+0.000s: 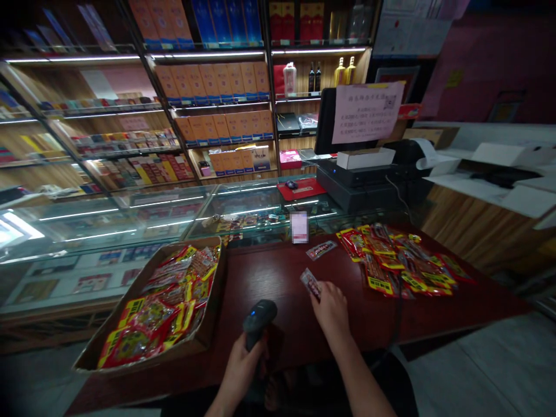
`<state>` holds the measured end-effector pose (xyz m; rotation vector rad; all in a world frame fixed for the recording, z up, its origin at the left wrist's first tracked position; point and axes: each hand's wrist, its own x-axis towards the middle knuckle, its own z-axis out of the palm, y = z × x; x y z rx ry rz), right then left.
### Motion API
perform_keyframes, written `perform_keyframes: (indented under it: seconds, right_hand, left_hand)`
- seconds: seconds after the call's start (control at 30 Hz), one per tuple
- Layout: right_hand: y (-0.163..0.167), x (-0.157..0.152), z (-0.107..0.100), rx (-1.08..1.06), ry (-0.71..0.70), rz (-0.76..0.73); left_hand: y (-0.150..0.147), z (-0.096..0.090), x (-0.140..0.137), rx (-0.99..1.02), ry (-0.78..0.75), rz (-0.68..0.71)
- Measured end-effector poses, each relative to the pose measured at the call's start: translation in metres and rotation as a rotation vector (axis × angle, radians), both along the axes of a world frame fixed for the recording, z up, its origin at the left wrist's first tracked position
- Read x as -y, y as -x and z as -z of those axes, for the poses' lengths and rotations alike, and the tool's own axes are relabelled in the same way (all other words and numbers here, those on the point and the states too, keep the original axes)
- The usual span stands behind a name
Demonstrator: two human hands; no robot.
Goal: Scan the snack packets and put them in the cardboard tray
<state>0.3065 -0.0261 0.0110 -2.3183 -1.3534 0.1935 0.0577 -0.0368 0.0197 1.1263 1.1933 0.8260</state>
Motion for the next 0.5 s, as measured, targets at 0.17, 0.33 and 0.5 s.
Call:
perform_keyframes:
  seconds: [0.17,0.33,0.5]
  right_hand:
    - [-0.005,0.006,0.001,-0.441,-0.105,-0.199]
    - [-0.007,0.009,-0.004,-0.490,-0.106,-0.284]
    - [-0.003,0.006,-0.009,-0.400,-0.059,-0.286]
  left_hand:
    - [0.006,-0.011,0.013,-0.107,-0.082,0.067]
    - [0.009,-0.028,0.017,-0.191,-0.170,0.156]
    - [0.007,-0.032,0.012,-0.172,-0.171,0.172]
